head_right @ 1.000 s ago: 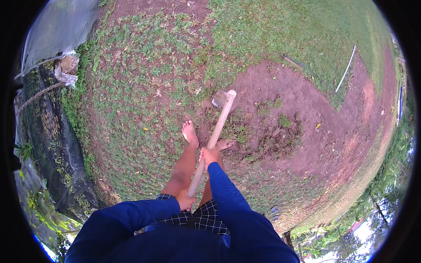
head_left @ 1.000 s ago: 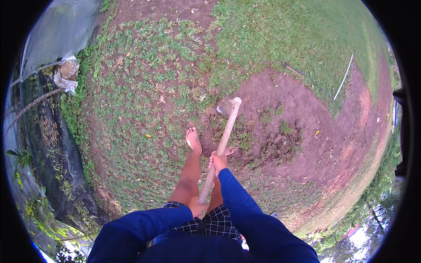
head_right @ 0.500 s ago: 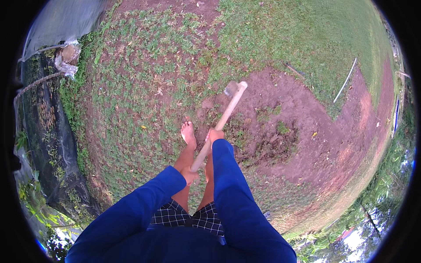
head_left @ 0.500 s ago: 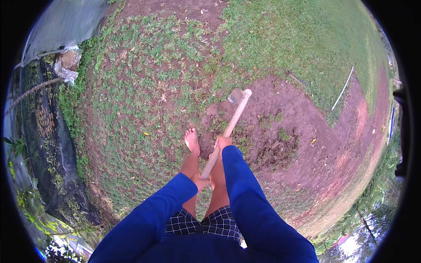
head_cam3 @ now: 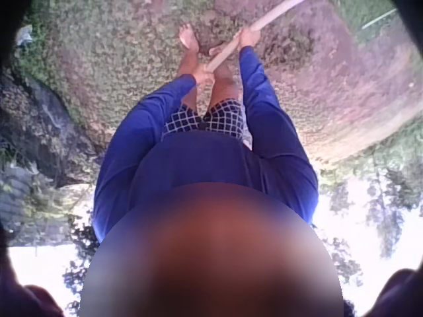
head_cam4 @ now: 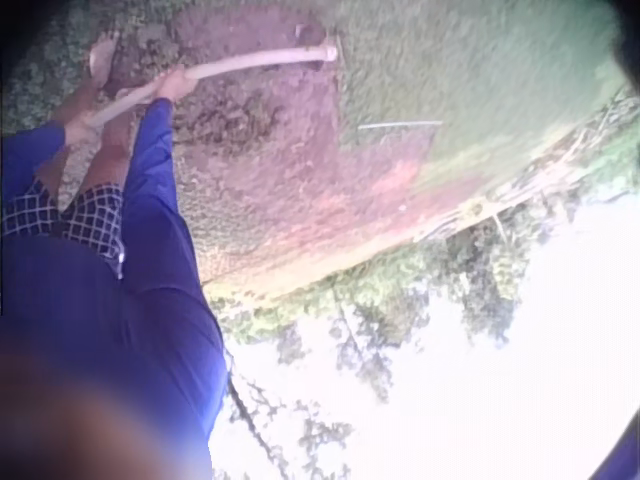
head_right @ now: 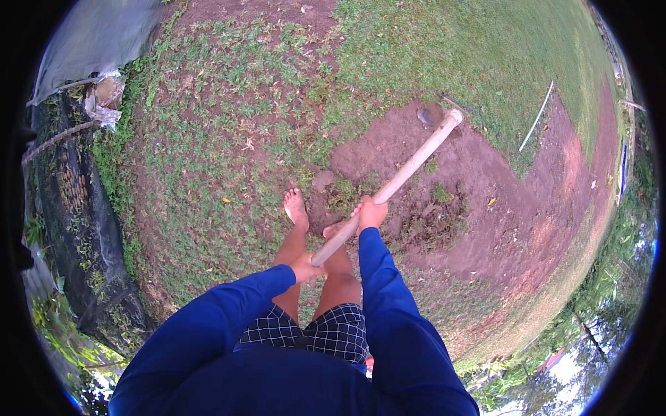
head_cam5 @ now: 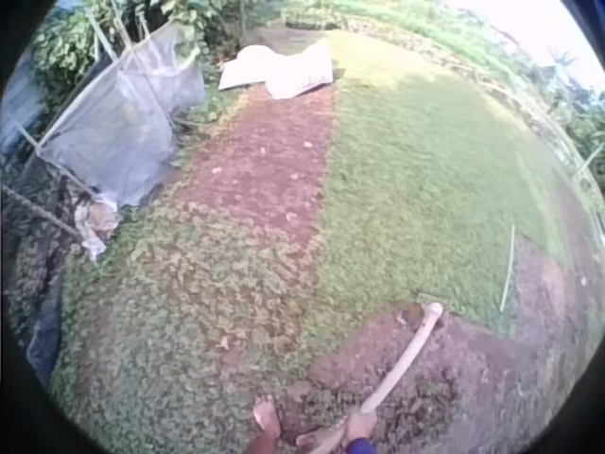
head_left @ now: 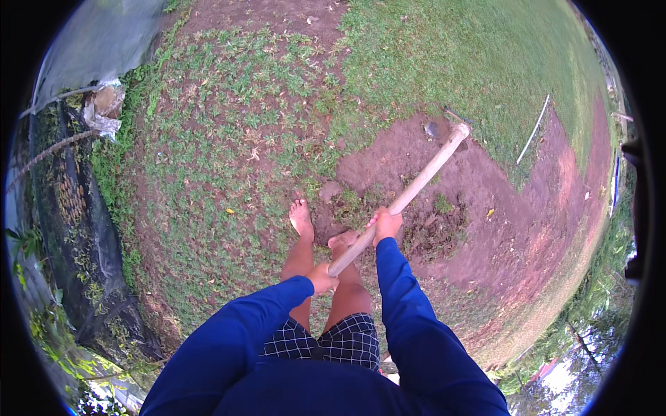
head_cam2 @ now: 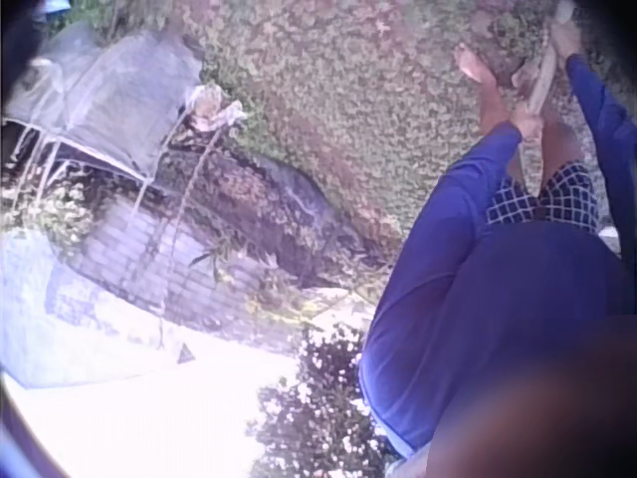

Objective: The person uses a hoe to repeatedly strike and loosen soil in a small patch of ground. They move the loosened earth aside and continue digging in the same area.

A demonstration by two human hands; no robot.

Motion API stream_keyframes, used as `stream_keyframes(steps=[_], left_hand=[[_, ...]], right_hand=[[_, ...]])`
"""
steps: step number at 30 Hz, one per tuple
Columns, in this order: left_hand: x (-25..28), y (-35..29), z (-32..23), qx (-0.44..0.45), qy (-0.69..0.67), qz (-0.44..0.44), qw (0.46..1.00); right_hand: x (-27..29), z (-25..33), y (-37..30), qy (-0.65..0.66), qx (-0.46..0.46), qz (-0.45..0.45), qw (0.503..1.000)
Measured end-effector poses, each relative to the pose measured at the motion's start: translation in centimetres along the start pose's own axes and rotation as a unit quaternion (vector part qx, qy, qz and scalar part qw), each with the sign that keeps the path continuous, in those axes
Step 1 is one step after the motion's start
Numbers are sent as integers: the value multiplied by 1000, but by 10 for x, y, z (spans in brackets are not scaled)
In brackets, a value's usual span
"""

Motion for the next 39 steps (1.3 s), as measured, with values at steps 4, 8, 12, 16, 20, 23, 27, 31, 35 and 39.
stream_keyframes(steps=[4,8,12,16,20,23,27,31,35,39], left_hand=[[1,51,5,-13,-10,-67,998],[-39,2,53,226,-146,-58,961],[-70,-78,80,217,-234,-80,944],[-58,-83,65,163,-197,-30,966],[-10,-7,24,53,-56,-38,996],[12,45,2,-37,-41,-43,998],[-6,36,17,70,-107,-67,990],[-51,-48,61,275,-185,-109,937],[-73,-102,77,218,-267,-71,936],[-48,-74,47,192,-136,0,972]], right_hand=[[-18,-22,62,-58,25,-3,998],[-4,-139,18,-225,-194,74,952],[17,-185,-41,-158,-181,110,964],[19,-117,-49,-121,-149,81,978],[-8,-27,-7,-35,-42,15,998],[-34,-1,47,-36,23,-12,999],[-41,-70,58,-103,-8,51,993],[-4,-183,-21,-218,-218,158,938],[16,-178,-60,-212,-201,89,952],[3,-90,-50,-108,-153,92,978]])
Point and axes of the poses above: each hand's wrist, its own y-axis towards the middle knuckle, its own x-axis out of the back of the hand, z = x × y, the point moved 2 cm from there along y, towards the middle knuckle, and after that the axes turned 1 degree about x, right-handed, at the moved point
